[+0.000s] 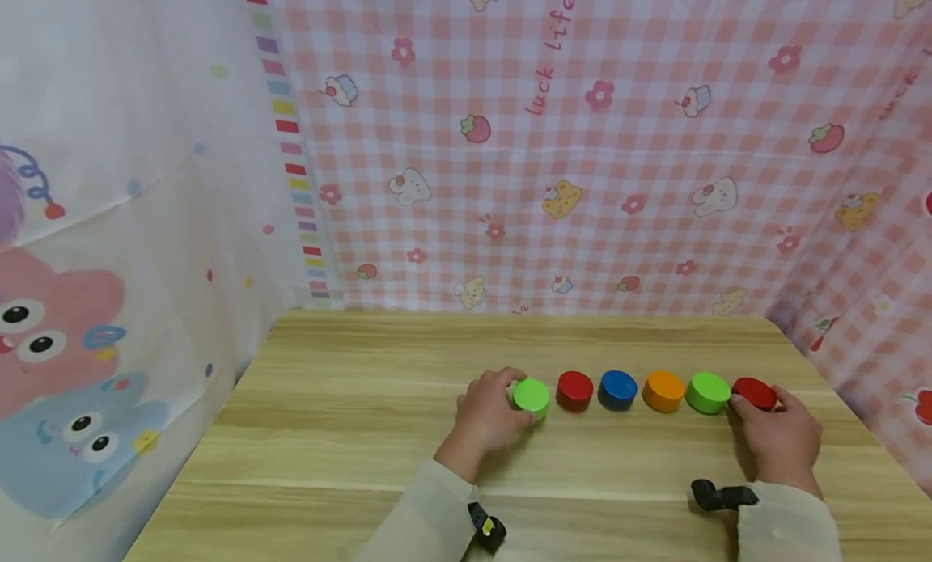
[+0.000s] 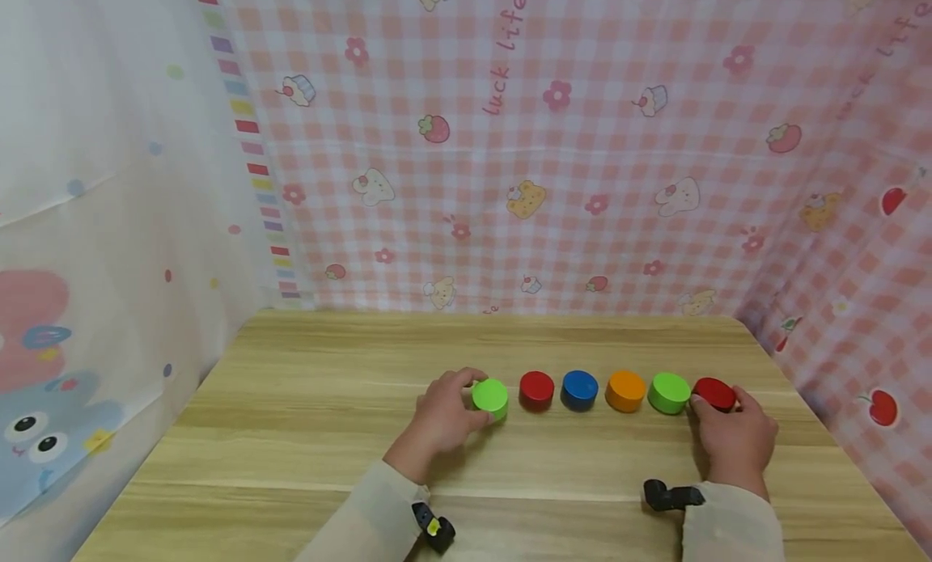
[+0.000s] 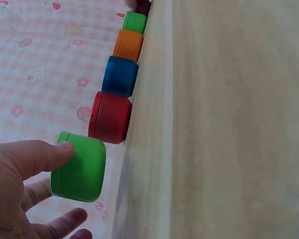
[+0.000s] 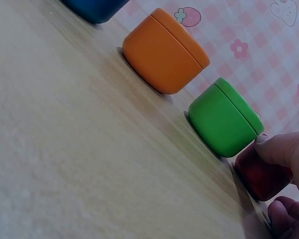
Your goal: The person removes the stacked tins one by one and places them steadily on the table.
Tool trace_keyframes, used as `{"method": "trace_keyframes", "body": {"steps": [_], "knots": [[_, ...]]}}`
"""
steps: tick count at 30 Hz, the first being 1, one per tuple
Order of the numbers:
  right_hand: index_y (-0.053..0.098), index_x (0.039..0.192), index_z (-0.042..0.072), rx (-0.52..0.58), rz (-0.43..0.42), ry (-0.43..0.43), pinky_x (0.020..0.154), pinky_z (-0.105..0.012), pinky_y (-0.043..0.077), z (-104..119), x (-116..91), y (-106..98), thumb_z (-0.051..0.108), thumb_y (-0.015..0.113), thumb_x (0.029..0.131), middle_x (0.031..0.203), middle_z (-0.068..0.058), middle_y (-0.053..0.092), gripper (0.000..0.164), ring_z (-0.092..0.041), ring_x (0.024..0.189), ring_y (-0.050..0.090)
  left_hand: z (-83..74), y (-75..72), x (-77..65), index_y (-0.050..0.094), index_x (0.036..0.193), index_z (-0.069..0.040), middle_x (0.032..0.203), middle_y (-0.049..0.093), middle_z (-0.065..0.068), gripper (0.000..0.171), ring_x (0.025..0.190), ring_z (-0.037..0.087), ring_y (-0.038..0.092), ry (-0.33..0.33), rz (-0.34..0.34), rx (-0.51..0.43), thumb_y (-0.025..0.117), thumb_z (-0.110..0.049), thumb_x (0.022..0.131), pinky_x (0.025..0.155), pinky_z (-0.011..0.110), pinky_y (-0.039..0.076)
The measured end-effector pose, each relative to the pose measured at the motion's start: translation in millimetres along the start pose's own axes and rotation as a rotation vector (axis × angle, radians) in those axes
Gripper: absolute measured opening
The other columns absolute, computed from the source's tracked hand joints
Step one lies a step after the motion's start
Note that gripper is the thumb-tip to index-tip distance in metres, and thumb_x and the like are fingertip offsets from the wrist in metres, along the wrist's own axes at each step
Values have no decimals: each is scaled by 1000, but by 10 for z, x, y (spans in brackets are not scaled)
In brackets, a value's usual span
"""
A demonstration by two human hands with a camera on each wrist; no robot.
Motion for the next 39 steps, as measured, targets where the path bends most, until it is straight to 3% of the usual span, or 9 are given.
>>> {"method": "trace_keyframes", "body": {"steps": [23,32,39], "knots": [[24,165,3,-17,16,-12,123,-64,26,17,-15,-19,43,63,102,162,-37,30,84,-54,149,24,-8,70,166,66,134,-25,123,65,8,54,107,29,57,-59,2,69,87,-35,85,87,47,40],[21,167,6,6,22,-3,122,-64,26,34,-37,-7,40,65,101,163,-37,27,86,-54,149,23,21,93,199,66,135,-24,127,66,9,55,111,32,57,-117,9,52,87,-35,86,94,54,39],[17,168,7,39,39,7,122,-64,28,32,-42,-19,41,62,100,165,-36,23,88,-53,149,22,7,84,201,66,134,-25,124,66,9,56,110,32,57,-120,13,53,89,-33,84,93,54,39]]}}
Point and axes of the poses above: each hand's wrist, its own x-axis towards the middle knuckle, its own y-axis out of the palm, z = x × y, the point moved 8 cm from there along x, towards the middle knuckle
